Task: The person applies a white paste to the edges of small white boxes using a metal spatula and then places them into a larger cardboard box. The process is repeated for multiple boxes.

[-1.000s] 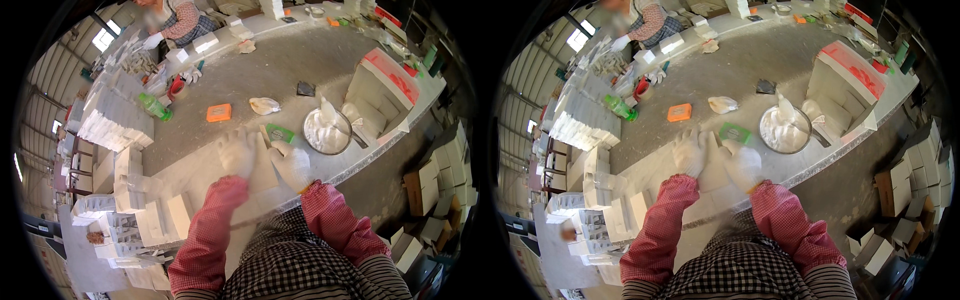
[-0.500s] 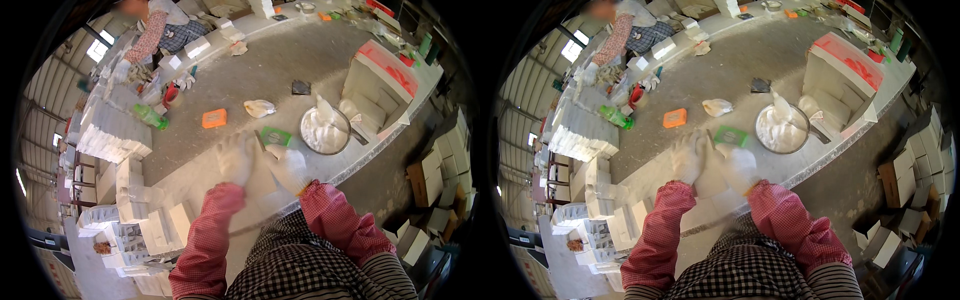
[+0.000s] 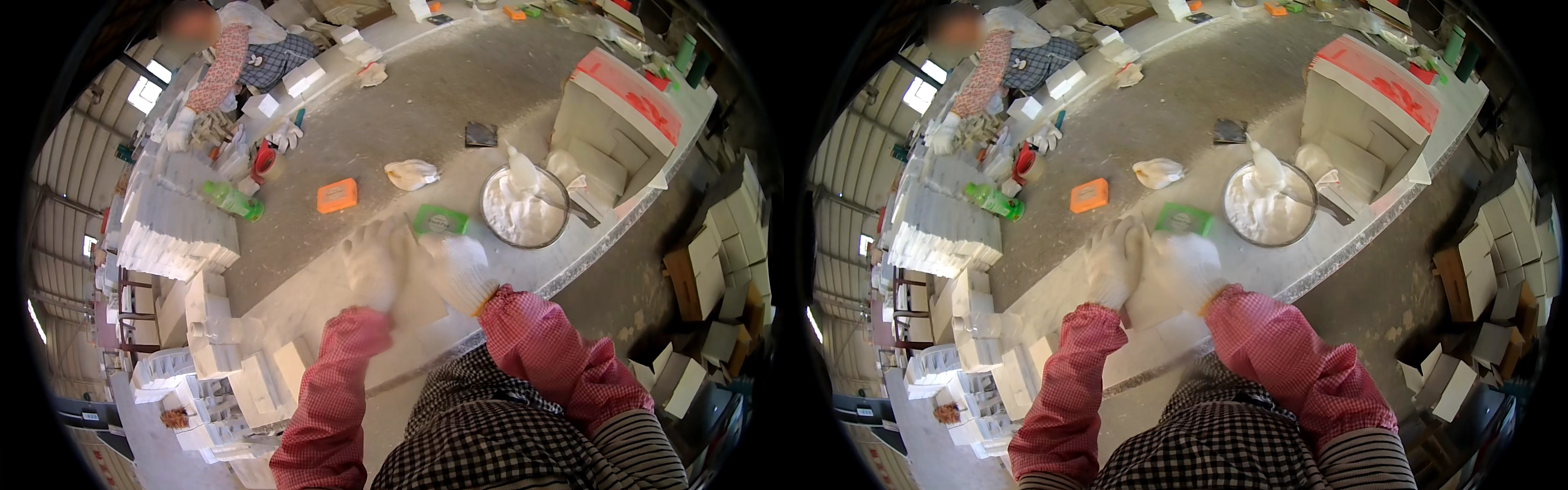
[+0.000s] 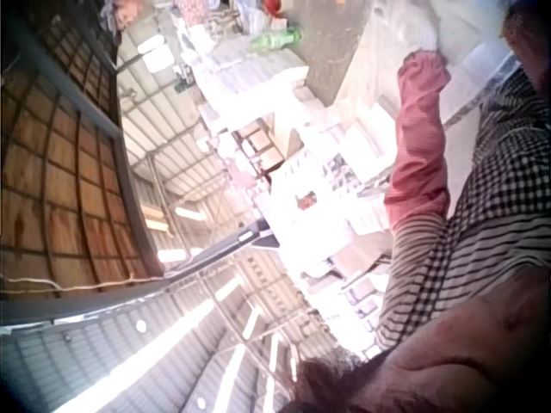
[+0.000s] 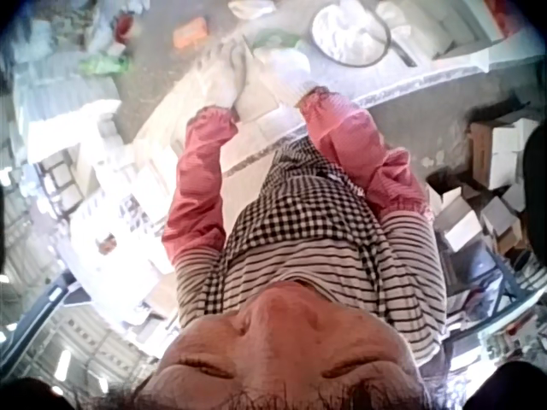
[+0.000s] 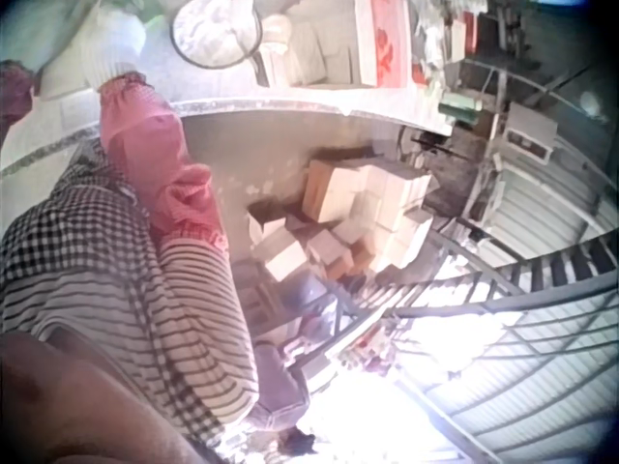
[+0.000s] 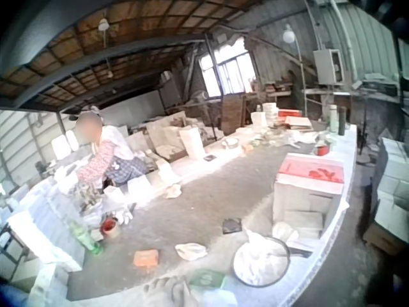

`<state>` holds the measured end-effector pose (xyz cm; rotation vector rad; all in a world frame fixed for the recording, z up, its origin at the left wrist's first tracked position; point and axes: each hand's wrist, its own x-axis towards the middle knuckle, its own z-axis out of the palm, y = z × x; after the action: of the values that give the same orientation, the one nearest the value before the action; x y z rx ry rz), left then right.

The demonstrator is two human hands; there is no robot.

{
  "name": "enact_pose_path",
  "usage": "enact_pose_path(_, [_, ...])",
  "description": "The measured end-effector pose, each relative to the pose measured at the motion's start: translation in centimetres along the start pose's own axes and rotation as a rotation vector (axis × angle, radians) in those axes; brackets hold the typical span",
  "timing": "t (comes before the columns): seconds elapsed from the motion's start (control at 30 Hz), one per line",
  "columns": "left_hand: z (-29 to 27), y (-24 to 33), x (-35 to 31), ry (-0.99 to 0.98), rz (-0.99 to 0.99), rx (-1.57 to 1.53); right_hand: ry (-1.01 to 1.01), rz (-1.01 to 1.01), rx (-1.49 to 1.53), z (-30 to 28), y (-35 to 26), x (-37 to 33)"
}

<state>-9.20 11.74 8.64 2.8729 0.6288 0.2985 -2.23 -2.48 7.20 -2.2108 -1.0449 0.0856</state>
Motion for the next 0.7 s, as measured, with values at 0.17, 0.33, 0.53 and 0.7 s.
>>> enact_pose_path(0.17, [0.2,-0.1,-0.1,0.015,0.006,0.004,0.058,-0.043,-0.024,-0.2,0.0,0.2])
enact_pose_path(0.33, [0.7,-0.7,-0.2,0.043,0.015,-0.016,0.073,0.008,0.085,-3.2,-2.8,-0.4])
enact_pose_path(0.53, [0.6,-0.6,-0.1,0.047,0.041,-0.022,0.194,-0.040,0.158,1.0,0.7,-0.8])
enact_pose_path(0.7, [0.4,-0.6,0.0,0.008,0.035,-0.023,0.184,-0.043,0.159,1.4,1.0,-0.3])
